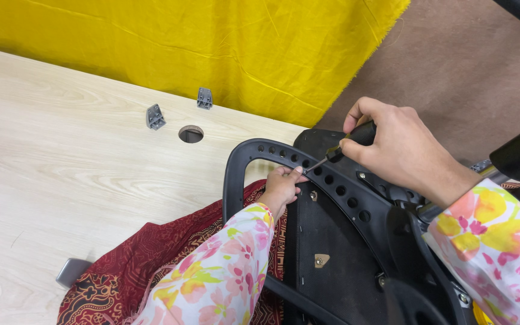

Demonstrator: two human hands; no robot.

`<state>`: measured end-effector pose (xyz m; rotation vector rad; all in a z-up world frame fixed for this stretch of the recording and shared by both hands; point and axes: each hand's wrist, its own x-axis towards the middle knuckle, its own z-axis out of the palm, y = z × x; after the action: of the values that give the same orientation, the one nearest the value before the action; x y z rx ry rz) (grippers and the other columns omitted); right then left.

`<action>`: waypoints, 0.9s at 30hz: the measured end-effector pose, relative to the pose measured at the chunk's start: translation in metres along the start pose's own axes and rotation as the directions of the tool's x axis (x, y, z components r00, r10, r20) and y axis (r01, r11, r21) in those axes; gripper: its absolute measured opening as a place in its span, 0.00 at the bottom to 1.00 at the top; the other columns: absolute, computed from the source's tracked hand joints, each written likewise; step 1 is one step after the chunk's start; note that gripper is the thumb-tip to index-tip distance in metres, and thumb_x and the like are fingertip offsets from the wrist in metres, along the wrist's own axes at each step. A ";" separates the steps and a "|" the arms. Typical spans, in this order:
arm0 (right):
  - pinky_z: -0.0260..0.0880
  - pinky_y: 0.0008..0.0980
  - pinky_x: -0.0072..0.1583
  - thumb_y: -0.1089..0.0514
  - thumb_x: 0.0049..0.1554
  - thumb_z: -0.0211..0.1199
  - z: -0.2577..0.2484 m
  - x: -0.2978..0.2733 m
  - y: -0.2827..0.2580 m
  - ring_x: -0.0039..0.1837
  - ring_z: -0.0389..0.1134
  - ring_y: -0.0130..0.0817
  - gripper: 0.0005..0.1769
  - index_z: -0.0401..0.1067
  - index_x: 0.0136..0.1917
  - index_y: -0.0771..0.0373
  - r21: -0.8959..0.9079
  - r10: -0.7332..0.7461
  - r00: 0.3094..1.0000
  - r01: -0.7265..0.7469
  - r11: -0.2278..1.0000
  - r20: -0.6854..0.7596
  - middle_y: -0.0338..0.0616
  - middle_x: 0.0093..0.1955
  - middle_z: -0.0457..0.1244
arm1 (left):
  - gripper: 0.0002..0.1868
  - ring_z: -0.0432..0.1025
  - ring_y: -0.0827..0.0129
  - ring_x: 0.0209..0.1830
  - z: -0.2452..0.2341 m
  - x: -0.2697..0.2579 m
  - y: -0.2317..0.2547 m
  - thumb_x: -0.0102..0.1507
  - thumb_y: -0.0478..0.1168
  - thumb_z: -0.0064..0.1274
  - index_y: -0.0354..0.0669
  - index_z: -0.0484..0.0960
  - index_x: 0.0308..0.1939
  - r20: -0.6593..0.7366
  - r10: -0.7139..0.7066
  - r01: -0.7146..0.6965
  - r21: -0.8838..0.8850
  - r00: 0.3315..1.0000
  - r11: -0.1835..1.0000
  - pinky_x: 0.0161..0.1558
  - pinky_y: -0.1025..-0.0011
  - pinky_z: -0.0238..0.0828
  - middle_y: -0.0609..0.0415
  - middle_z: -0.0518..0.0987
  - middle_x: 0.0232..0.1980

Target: The person uses a screwdriver to tighten screws into a black plastic frame attached to a chair base. They repeatedly align the frame, insert screws, and turn the screwdriver to secure the frame in place.

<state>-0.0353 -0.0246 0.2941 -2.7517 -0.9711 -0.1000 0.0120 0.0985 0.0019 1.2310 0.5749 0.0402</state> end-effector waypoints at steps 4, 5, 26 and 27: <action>0.72 0.42 0.46 0.55 0.48 0.67 0.000 0.000 0.001 0.40 0.74 0.45 0.14 0.74 0.46 0.63 -0.001 -0.066 0.997 0.066 0.998 -0.031 0.52 0.37 0.71 | 0.14 0.68 0.78 0.29 0.000 0.000 -0.001 0.68 0.52 0.51 0.47 0.79 0.46 0.003 0.004 -0.004 -0.003 1.000 1.000 0.33 0.75 0.69 0.62 0.86 0.42; 0.72 0.42 0.46 0.55 0.48 0.67 0.000 0.000 0.000 0.40 0.74 0.45 0.14 0.74 0.46 0.63 -0.002 -0.057 0.998 0.057 0.998 -0.024 0.52 0.36 0.71 | 0.14 0.68 0.78 0.29 0.000 0.000 -0.001 0.68 0.52 0.51 0.47 0.79 0.45 0.005 0.009 -0.009 -0.009 1.000 1.000 0.33 0.75 0.69 0.62 0.86 0.42; 0.72 0.43 0.46 0.54 0.48 0.68 0.002 0.007 0.001 0.40 0.74 0.46 0.14 0.75 0.46 0.63 -0.024 -0.106 0.993 0.105 0.994 -0.044 0.53 0.36 0.71 | 0.14 0.67 0.79 0.26 0.001 0.002 -0.003 0.68 0.52 0.52 0.46 0.79 0.46 -0.007 0.020 -0.021 -0.012 1.000 1.000 0.30 0.76 0.68 0.60 0.87 0.42; 0.73 0.42 0.46 0.54 0.48 0.68 0.001 0.006 0.001 0.39 0.74 0.46 0.14 0.75 0.45 0.62 -0.024 -0.096 0.994 0.095 0.995 -0.042 0.52 0.36 0.71 | 0.14 0.67 0.79 0.26 0.001 0.002 -0.003 0.68 0.52 0.52 0.46 0.79 0.46 -0.005 0.020 -0.020 -0.011 1.000 1.000 0.30 0.76 0.68 0.59 0.87 0.42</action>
<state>-0.0298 -0.0210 0.2937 -2.7105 -1.0967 -0.1858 0.0137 0.0976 -0.0013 1.2265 0.5661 0.0635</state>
